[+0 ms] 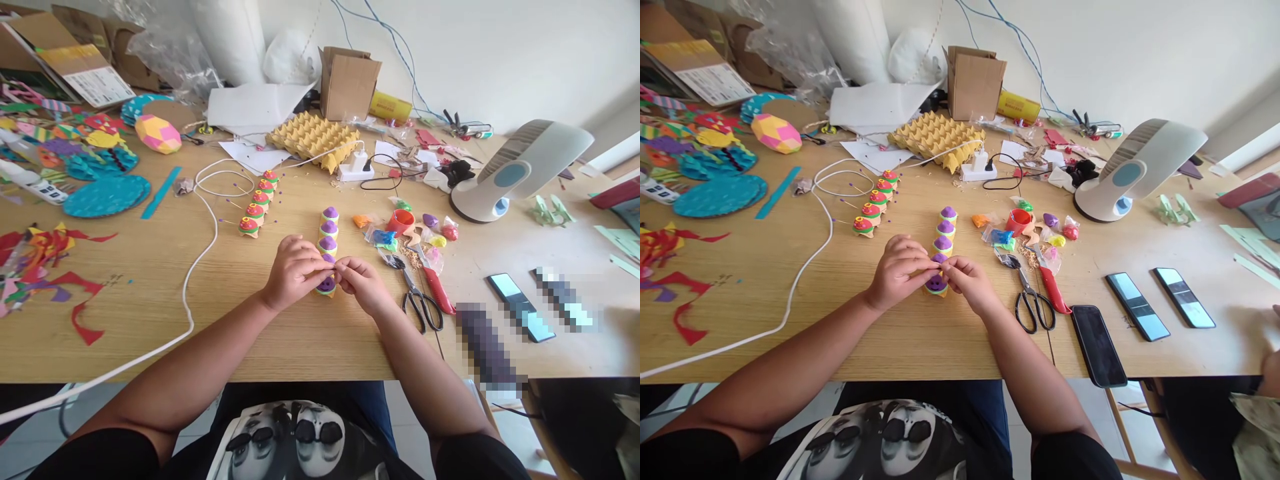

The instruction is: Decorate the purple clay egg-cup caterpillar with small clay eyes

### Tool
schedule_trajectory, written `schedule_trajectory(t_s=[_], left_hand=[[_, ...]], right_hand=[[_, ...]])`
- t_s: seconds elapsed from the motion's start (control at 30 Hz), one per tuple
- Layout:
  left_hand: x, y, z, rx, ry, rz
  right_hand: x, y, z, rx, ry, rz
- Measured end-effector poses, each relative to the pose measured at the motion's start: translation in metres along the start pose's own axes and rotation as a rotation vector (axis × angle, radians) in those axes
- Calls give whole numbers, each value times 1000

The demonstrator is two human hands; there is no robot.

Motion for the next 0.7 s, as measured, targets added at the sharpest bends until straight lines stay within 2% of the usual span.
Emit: schedule_trajectory(t_s=[0.3,0.53,0.7], left_hand=[[0,0,-3,-14,-9,-16],[2,3,-8,-27,-182,-43],[3,4,-12,-51,-251,-38]], right_hand=[[-1,0,5,19,15,-10],[-6,1,1,25,20,49],[-8,1,1,23,46,36]])
Point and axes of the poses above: each hand's wrist, its own y-axis towards the middle knuckle, its own x-axis out of the palm, z = x × y, the point moved 6 cm from there along y, towards the middle knuckle, and after that the axes turned 3 degrees about -z, right-handed, at the moved point
